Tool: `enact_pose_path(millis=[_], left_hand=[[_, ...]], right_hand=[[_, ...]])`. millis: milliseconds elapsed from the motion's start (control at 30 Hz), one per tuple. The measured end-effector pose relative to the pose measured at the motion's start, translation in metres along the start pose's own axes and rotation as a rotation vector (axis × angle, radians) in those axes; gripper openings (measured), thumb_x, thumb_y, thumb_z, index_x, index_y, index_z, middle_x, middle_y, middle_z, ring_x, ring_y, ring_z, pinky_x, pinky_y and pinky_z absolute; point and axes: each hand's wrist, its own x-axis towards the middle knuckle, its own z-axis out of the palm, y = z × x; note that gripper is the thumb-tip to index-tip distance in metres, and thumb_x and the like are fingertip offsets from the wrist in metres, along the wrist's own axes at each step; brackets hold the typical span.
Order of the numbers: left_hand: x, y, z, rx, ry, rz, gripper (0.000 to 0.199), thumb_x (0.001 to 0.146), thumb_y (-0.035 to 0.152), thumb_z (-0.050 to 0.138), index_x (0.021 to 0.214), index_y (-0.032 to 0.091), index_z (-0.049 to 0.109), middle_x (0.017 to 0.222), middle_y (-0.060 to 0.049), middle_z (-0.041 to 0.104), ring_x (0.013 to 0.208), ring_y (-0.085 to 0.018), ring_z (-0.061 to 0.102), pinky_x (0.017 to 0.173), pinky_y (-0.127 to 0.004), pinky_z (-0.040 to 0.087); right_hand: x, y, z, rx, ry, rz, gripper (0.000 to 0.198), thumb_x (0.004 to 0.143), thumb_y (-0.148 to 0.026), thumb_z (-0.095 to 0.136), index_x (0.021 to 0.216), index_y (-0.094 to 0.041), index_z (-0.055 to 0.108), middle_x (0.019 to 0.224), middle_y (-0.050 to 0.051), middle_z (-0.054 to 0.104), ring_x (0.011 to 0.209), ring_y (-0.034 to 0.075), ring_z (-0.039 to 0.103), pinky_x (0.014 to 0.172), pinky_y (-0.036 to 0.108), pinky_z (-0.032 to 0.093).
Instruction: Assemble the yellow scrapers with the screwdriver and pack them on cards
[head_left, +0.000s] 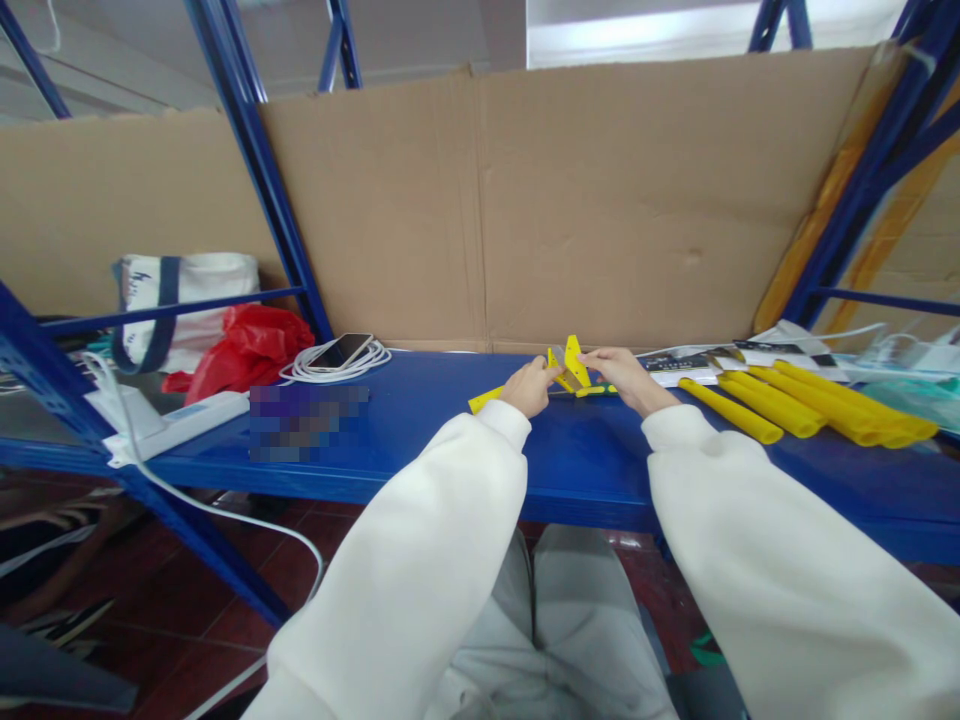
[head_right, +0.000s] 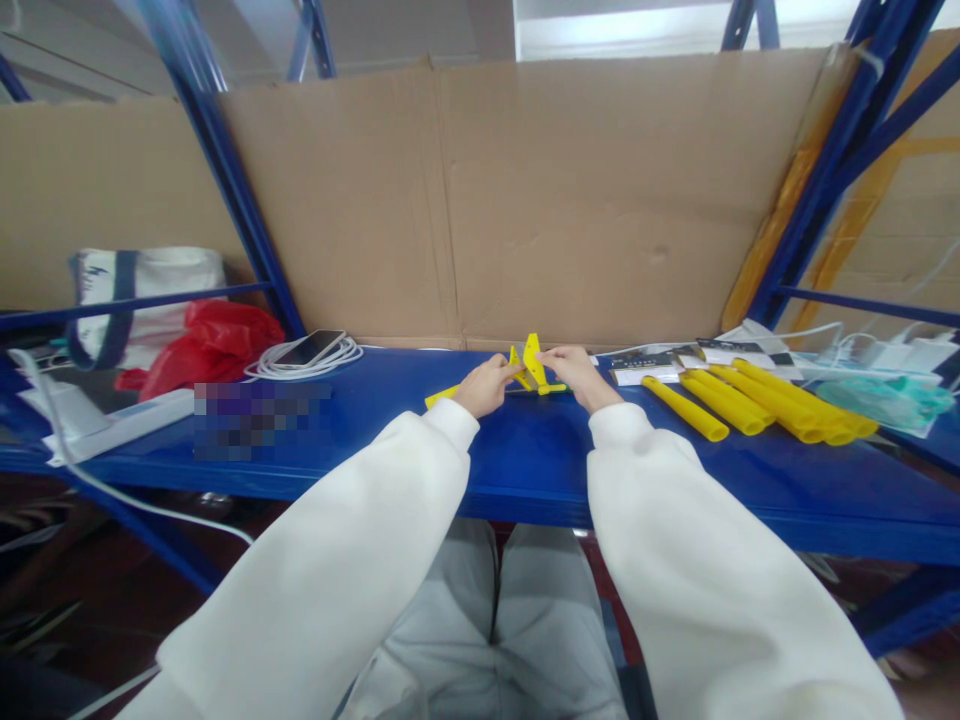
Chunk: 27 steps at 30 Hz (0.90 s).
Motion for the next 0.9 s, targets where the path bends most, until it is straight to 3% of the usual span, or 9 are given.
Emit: enact_pose_path(millis=[200,333,667,900], left_hand=[[-0.002,0.003,-0.004,-0.002,0.011,0.027,0.041,0.097,0.013,0.041,0.129,0.022,0.064,0.117,-0.011,0.057,0.107,-0.022,0.061,0.095,-0.032,0.049],[-0.003,0.004,-0.003,-0.022,0.024,0.027,0.041,0.096,0.013,0.041,0.128,0.023,0.065,0.117,-0.011,0.057,0.107,-0.022,0.061,0.096,-0.032,0.049],[0.000,0.005,0.001,-0.029,0.014,0.019,0.037,0.093,0.010,0.043,0.119,0.019,0.069,0.113,-0.013,0.059,0.103,-0.022,0.063,0.095,-0.033,0.050],[0.000,0.007,0.002,-0.022,-0.009,0.031,0.040,0.092,0.008,0.042,0.122,0.016,0.068,0.111,-0.015,0.062,0.102,-0.023,0.065,0.095,-0.035,0.050]], right_hand=[[-0.003,0.001,0.003,-0.048,-0.056,0.045,0.019,0.079,-0.027,0.069,0.064,-0.016,0.064,0.066,0.001,0.065,0.061,0.012,0.050,0.063,0.025,0.040],[-0.003,0.002,0.010,-0.039,-0.002,0.039,0.020,0.080,-0.022,0.071,0.064,-0.017,0.059,0.063,-0.001,0.062,0.059,0.011,0.050,0.060,0.023,0.041],[-0.012,0.000,0.027,0.270,-0.068,0.176,0.022,0.087,-0.021,0.068,0.070,-0.019,0.053,0.058,0.000,0.062,0.052,0.012,0.061,0.056,0.024,0.052],[-0.017,-0.002,0.031,0.317,-0.044,0.223,0.021,0.084,-0.018,0.071,0.077,-0.019,0.051,0.055,-0.001,0.063,0.047,0.013,0.062,0.052,0.025,0.054]])
